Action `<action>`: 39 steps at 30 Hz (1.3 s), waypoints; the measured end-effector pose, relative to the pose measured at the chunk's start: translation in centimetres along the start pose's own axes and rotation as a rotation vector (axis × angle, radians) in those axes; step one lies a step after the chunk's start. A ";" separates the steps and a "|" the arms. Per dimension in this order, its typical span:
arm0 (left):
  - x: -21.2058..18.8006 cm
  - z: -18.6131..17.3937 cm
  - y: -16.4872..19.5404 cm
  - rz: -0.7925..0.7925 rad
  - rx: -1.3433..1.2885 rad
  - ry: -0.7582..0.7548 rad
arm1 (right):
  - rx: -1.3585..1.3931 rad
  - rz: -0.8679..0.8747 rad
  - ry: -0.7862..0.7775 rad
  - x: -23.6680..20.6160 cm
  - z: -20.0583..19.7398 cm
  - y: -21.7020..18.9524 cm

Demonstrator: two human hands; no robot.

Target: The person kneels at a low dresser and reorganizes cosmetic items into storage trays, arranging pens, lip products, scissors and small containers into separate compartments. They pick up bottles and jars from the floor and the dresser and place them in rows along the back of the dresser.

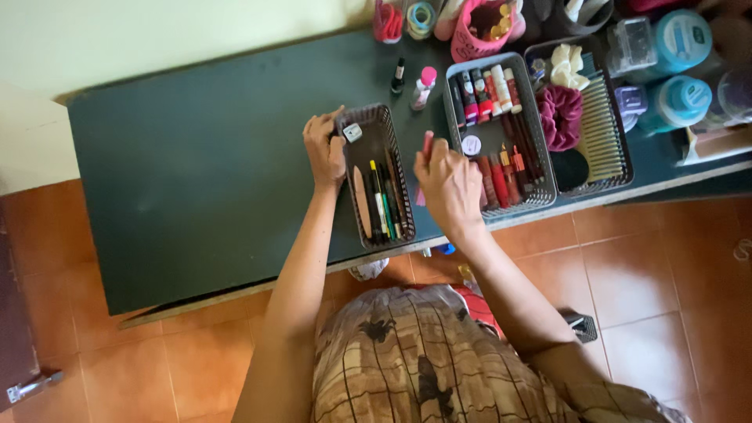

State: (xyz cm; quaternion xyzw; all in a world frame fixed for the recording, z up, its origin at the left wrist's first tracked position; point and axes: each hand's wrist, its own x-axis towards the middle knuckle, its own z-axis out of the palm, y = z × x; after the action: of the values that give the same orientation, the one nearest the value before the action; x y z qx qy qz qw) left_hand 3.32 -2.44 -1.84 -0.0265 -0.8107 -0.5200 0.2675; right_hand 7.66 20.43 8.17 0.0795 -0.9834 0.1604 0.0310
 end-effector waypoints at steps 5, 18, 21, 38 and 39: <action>-0.2 -0.2 0.9 0.019 -0.013 0.008 | 0.211 -0.107 -0.217 -0.9 -1.6 -2.5; 0.1 0.0 0.9 -0.001 0.008 0.006 | 0.169 -0.133 -0.207 -1.9 3.0 -2.6; 0.2 0.0 1.2 0.008 0.045 0.010 | 0.143 -0.100 -0.216 -1.7 2.9 -3.0; 0.2 0.0 1.2 -0.011 0.040 -0.009 | 0.259 -0.105 -0.243 -2.0 0.1 -4.0; 0.2 0.0 1.2 -0.007 0.033 -0.011 | 0.260 -0.131 -0.180 -1.9 -0.2 -4.0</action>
State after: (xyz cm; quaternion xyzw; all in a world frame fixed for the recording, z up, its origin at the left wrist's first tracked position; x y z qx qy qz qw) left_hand 3.57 -1.96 -0.76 -0.0220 -0.8208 -0.5074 0.2616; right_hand 10.21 17.00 9.47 0.1608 -0.9458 0.2763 -0.0575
